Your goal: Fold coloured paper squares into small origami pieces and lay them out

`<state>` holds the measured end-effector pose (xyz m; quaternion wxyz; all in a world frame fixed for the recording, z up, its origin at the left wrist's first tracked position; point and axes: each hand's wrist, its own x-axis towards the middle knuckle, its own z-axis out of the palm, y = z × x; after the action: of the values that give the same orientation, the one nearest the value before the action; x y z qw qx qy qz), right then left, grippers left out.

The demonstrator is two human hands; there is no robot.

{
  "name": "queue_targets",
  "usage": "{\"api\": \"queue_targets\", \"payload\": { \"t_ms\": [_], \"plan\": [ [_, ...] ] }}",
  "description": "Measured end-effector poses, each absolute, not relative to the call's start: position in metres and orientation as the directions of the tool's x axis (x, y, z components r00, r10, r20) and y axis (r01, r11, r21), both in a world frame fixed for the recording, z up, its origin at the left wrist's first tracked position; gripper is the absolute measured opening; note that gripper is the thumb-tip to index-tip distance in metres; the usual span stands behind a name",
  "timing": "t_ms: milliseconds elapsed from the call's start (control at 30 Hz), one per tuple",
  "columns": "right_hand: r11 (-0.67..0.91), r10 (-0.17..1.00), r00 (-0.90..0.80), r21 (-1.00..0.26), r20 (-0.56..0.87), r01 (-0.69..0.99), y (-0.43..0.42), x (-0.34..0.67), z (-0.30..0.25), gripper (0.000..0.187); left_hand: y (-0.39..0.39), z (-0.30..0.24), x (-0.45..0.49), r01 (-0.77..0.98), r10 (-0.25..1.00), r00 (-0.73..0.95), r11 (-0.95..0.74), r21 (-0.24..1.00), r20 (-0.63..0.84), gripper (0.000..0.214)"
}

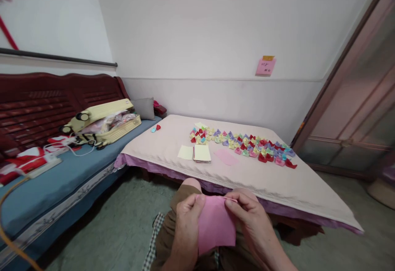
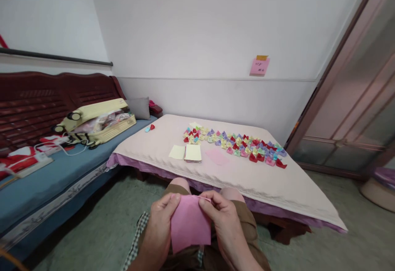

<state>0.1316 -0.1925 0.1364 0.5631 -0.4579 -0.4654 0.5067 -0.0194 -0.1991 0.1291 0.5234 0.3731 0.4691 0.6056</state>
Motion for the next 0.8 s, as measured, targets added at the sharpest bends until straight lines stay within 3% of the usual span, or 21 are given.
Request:
{"api": "queue_targets", "payload": {
  "t_ms": [300,800],
  "plan": [
    [0.050,0.999,0.021,-0.979,0.046,-0.198,-0.194,0.130,0.138,0.029,-0.198,0.132,-0.021,-0.184,0.997,-0.074,-0.021,0.983,0.007,0.015],
    [-0.065,0.998,0.006,-0.962,-0.069,-0.264,-0.192,0.134,0.122,0.031,-0.196,0.123,-0.022,-0.388,0.998,-0.042,0.029,0.921,-0.049,0.036]
  ]
}}
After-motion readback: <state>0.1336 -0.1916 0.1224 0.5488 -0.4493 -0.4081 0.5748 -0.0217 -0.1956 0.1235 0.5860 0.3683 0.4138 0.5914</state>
